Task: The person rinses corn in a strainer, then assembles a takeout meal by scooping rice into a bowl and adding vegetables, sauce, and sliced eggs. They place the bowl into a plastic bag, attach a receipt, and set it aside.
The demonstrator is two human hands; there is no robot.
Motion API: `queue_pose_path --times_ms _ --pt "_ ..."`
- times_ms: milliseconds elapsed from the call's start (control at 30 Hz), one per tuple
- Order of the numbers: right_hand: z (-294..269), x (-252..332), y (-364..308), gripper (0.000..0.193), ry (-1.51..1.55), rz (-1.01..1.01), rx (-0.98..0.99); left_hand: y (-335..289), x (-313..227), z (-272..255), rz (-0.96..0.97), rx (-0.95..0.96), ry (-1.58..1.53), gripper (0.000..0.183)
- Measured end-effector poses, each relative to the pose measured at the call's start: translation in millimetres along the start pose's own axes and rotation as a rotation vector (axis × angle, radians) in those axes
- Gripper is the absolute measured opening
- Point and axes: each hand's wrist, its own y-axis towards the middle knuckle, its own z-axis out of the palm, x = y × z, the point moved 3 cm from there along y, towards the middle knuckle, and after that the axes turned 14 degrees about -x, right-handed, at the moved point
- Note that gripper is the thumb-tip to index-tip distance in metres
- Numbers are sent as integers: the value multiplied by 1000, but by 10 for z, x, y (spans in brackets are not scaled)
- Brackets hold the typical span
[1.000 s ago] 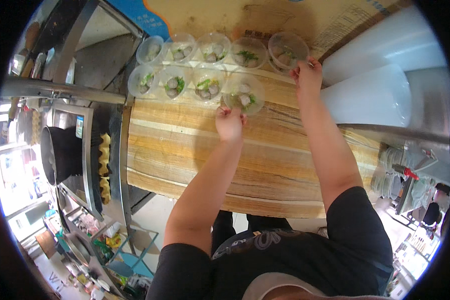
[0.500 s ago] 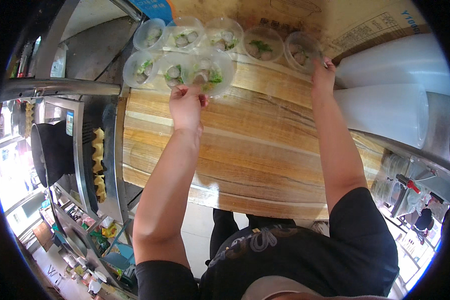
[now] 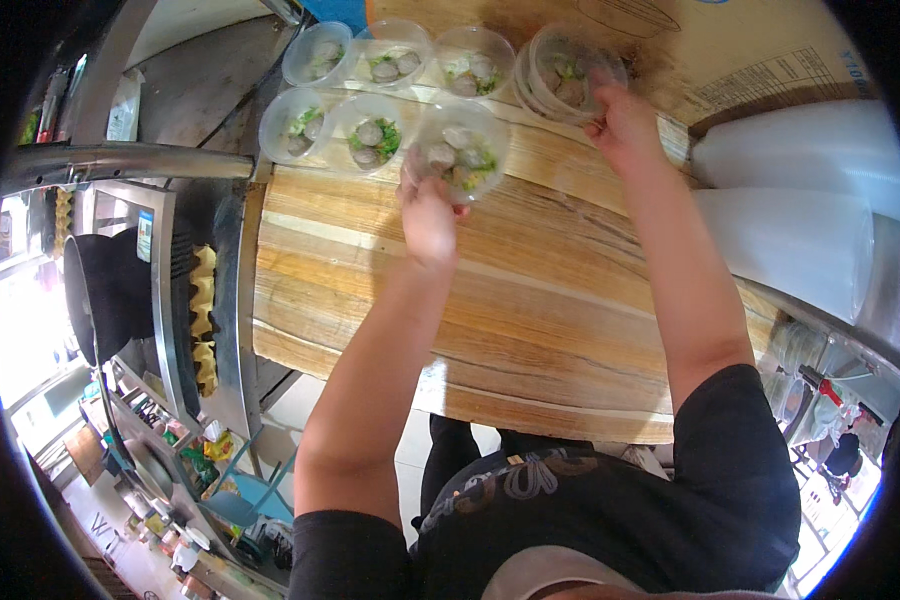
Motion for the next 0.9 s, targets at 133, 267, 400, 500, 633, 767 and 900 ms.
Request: queue_pose_path --times_ms 133,267,400,500,633,767,900 --pt "48 -177 173 33 87 3 -88 -213 -205 -184 131 138 11 52" --pt "-62 -241 123 29 329 213 -29 -242 -655 -460 153 61 -76 50" --pt "-72 -40 -104 27 350 110 -12 136 -942 -641 203 -117 27 48" --pt "203 102 -222 25 350 112 137 391 -850 -696 106 -154 195 49" --pt "770 39 -139 24 207 56 123 505 -722 -670 128 -145 201 58" --pt "978 -180 56 21 17 -5 19 458 -523 -515 3 -141 -158 77" --pt "920 -353 81 9 207 172 155 454 -461 -459 -52 -115 -330 64"
